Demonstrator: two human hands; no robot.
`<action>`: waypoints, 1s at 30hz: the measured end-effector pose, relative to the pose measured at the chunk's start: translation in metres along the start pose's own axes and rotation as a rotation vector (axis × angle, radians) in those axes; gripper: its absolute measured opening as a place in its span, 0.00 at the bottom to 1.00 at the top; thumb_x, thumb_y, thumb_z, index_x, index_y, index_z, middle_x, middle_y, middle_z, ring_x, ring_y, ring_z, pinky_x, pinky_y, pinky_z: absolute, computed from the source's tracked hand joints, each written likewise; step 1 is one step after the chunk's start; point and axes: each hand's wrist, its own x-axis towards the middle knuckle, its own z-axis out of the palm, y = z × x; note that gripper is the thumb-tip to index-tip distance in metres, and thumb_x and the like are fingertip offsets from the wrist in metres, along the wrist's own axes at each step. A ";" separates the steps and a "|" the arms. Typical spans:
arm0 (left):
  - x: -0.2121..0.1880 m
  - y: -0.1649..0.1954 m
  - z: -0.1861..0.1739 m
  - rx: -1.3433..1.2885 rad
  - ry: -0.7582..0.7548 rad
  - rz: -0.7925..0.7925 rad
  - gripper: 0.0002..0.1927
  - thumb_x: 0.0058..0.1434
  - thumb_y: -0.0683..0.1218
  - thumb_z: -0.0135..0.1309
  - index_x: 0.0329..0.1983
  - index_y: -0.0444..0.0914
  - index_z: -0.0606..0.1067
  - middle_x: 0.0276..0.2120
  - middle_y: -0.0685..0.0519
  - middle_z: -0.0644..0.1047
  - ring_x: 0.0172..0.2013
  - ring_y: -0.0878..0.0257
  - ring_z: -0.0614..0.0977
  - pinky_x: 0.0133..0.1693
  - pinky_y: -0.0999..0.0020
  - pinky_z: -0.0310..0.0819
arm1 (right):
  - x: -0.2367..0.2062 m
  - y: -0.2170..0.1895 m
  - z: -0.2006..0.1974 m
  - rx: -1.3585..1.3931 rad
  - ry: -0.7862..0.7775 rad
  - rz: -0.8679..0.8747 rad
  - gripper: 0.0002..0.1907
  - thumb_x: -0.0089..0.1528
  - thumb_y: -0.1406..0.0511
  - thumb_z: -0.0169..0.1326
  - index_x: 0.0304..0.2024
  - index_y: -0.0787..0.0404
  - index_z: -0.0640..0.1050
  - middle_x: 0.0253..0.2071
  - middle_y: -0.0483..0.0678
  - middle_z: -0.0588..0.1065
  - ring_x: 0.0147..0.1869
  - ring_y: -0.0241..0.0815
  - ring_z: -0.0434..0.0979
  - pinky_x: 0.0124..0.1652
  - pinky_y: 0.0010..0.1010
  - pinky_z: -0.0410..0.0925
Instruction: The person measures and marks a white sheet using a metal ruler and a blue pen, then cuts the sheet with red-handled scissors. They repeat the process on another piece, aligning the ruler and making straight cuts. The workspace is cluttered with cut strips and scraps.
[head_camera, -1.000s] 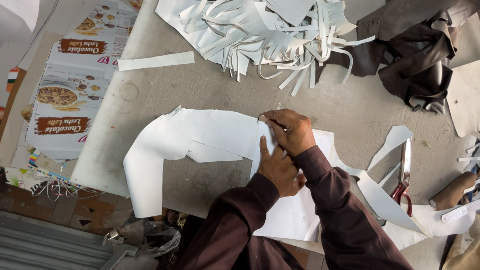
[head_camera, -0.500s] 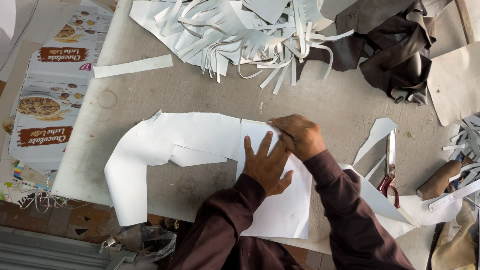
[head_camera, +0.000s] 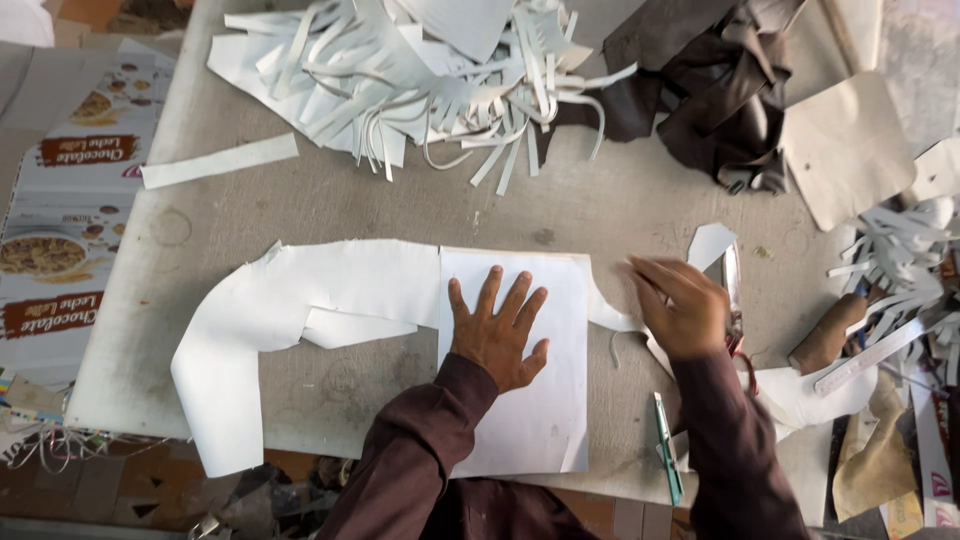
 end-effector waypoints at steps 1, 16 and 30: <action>0.002 -0.001 -0.001 0.000 0.003 0.000 0.36 0.57 0.63 0.49 0.69 0.47 0.67 0.70 0.50 0.62 0.70 0.42 0.57 0.59 0.13 0.42 | -0.014 0.001 -0.009 0.018 0.054 0.141 0.11 0.63 0.70 0.63 0.48 0.66 0.83 0.42 0.53 0.82 0.40 0.39 0.83 0.38 0.27 0.75; -0.010 0.011 -0.028 0.003 -0.128 -0.029 0.40 0.59 0.65 0.47 0.75 0.55 0.55 0.76 0.54 0.46 0.75 0.45 0.38 0.64 0.22 0.29 | -0.196 -0.103 0.014 0.123 -0.390 1.128 0.23 0.58 0.51 0.57 0.41 0.63 0.84 0.26 0.48 0.80 0.31 0.40 0.81 0.36 0.31 0.73; -0.018 0.009 -0.027 0.067 -0.167 -0.030 0.41 0.60 0.67 0.45 0.76 0.57 0.52 0.77 0.54 0.44 0.75 0.45 0.36 0.64 0.20 0.30 | -0.192 -0.109 0.023 0.369 -0.242 1.220 0.23 0.61 0.53 0.60 0.41 0.69 0.86 0.29 0.56 0.79 0.28 0.43 0.72 0.30 0.34 0.66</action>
